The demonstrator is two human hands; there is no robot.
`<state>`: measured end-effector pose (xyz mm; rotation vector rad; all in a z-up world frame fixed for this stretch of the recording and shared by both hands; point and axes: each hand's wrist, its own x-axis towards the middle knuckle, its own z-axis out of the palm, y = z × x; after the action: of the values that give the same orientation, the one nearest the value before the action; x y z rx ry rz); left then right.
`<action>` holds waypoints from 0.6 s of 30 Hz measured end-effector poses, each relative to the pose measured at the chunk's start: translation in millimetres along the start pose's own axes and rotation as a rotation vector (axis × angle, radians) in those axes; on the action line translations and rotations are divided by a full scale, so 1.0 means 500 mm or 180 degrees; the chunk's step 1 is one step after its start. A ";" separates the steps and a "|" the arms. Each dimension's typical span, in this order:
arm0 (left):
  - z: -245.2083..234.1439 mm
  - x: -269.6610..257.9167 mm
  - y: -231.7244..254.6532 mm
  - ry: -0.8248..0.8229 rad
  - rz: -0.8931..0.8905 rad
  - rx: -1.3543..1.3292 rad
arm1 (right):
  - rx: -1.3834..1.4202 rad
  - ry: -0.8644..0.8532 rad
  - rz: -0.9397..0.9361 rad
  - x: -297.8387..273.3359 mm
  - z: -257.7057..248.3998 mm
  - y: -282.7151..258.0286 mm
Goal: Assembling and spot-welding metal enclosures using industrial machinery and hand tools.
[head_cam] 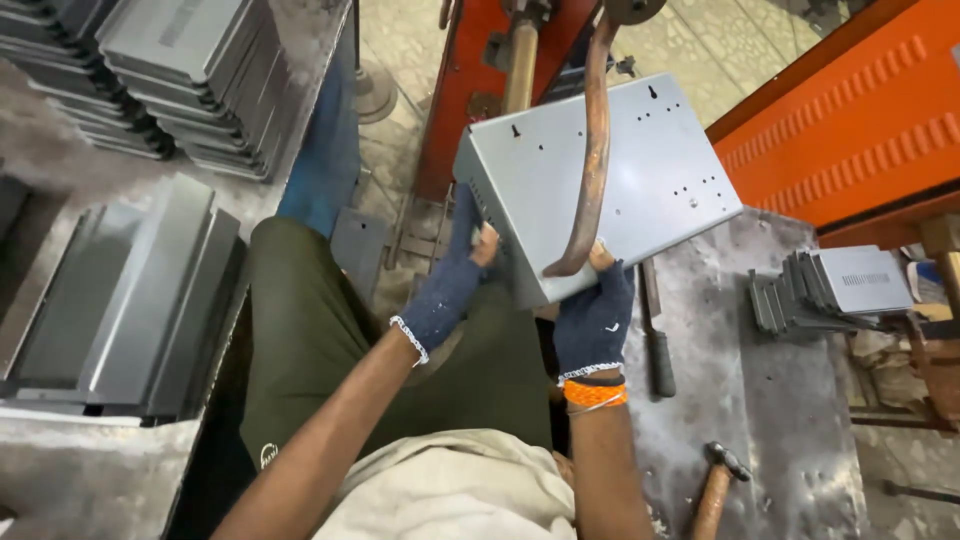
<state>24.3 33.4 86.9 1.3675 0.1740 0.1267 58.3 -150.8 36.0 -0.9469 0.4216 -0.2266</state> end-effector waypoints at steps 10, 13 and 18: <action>-0.110 0.091 -0.034 -0.0914 0.1146 -0.0076 | -0.0177 -0.0189 0.0315 -0.057 0.029 -0.097; -0.093 0.065 -0.043 -0.1268 0.1337 0.0089 | -0.0458 -0.0324 0.0350 -0.011 -0.037 -0.108; -0.048 0.059 -0.065 -0.1316 0.1641 -0.0343 | -0.0784 -0.0215 0.0419 0.090 -0.131 -0.127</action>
<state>48.1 55.4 49.1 1.2769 -0.5286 0.2748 69.1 -251.8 43.6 -1.1601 0.4546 -0.0224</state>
